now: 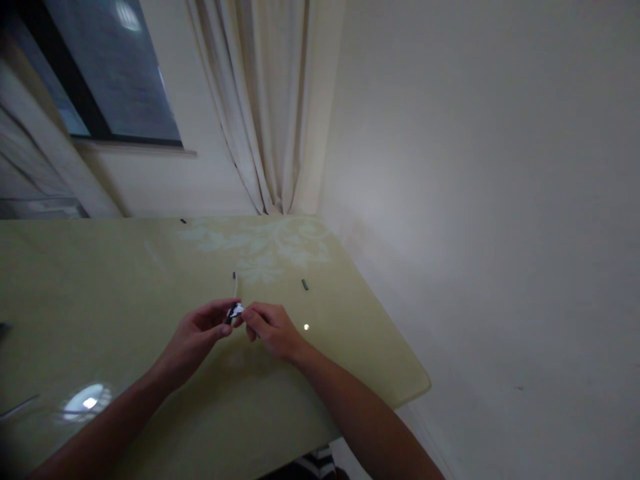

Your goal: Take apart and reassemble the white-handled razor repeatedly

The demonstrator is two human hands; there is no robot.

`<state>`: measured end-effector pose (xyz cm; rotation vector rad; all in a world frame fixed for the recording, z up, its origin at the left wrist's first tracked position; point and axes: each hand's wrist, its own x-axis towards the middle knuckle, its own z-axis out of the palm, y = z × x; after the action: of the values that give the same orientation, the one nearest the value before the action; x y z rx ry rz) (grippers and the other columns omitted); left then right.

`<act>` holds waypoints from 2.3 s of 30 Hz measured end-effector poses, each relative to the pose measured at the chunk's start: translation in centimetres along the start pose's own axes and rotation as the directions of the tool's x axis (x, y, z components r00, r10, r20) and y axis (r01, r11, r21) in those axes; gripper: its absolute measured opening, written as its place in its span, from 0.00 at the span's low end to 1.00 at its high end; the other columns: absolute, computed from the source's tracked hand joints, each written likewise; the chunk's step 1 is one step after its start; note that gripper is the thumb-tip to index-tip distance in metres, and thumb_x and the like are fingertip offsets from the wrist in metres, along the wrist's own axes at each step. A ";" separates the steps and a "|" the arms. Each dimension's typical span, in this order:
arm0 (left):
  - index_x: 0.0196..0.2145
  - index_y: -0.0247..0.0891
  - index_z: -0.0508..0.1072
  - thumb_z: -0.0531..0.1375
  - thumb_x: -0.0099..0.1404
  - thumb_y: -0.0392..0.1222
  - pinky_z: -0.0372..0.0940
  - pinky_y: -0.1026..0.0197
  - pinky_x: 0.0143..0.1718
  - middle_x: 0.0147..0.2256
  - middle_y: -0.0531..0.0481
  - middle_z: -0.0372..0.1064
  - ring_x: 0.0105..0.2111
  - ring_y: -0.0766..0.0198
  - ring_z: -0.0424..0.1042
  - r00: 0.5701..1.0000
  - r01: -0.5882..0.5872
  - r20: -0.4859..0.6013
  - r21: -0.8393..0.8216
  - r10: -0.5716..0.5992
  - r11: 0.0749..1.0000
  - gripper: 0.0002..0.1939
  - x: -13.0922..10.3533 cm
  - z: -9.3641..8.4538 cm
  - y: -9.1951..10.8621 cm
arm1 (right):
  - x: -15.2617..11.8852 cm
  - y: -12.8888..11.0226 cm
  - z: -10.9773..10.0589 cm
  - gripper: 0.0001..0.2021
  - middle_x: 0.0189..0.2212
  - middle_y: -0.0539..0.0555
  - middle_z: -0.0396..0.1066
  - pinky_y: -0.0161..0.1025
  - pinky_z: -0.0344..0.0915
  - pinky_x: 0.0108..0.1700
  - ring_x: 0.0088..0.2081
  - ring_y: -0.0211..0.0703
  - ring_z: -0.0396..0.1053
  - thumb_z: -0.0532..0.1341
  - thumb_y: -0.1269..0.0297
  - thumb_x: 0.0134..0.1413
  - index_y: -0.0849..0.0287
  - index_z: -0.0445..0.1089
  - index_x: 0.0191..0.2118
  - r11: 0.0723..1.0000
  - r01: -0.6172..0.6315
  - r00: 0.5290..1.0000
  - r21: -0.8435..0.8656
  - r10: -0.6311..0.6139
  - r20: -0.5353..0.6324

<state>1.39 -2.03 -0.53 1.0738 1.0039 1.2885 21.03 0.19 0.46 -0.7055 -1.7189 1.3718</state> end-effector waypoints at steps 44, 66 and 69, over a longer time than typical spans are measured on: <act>0.43 0.41 0.86 0.76 0.48 0.43 0.70 0.62 0.35 0.29 0.52 0.77 0.29 0.63 0.74 0.992 -0.128 0.044 0.288 0.120 0.949 0.22 -0.2 0.4 1.4 | -0.4 -0.1 -1.0 0.25 0.20 0.45 0.59 0.35 0.53 0.29 0.23 0.34 0.55 0.57 0.46 0.70 0.58 0.64 0.26 0.984 -0.006 0.997 -0.176 0.020 0.078; 0.56 0.41 0.76 0.68 0.61 0.57 0.65 0.62 0.31 0.40 0.48 0.77 0.28 0.65 0.70 0.987 -0.158 0.055 0.446 0.149 0.881 0.29 0.3 -1.0 1.1 | 0.9 0.7 -3.0 0.14 0.27 0.45 0.65 0.34 0.57 0.30 0.27 0.36 0.61 0.67 0.51 0.61 0.55 0.67 0.42 0.990 -0.034 0.989 -0.134 0.013 -0.150; 0.53 0.39 0.76 0.61 0.66 0.61 0.64 0.61 0.30 0.37 0.48 0.76 0.28 0.62 0.70 0.987 -0.134 0.011 0.620 0.163 0.773 0.27 0.5 -1.5 0.3 | 1.7 1.4 -6.9 0.14 0.24 0.45 0.63 0.35 0.56 0.28 0.25 0.37 0.59 0.64 0.49 0.61 0.55 0.68 0.37 0.988 -0.068 0.930 -0.141 0.012 -0.367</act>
<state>-0.12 -1.48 -0.55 1.6613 1.4580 1.1244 25.99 5.50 0.13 -1.0180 -1.5239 1.0609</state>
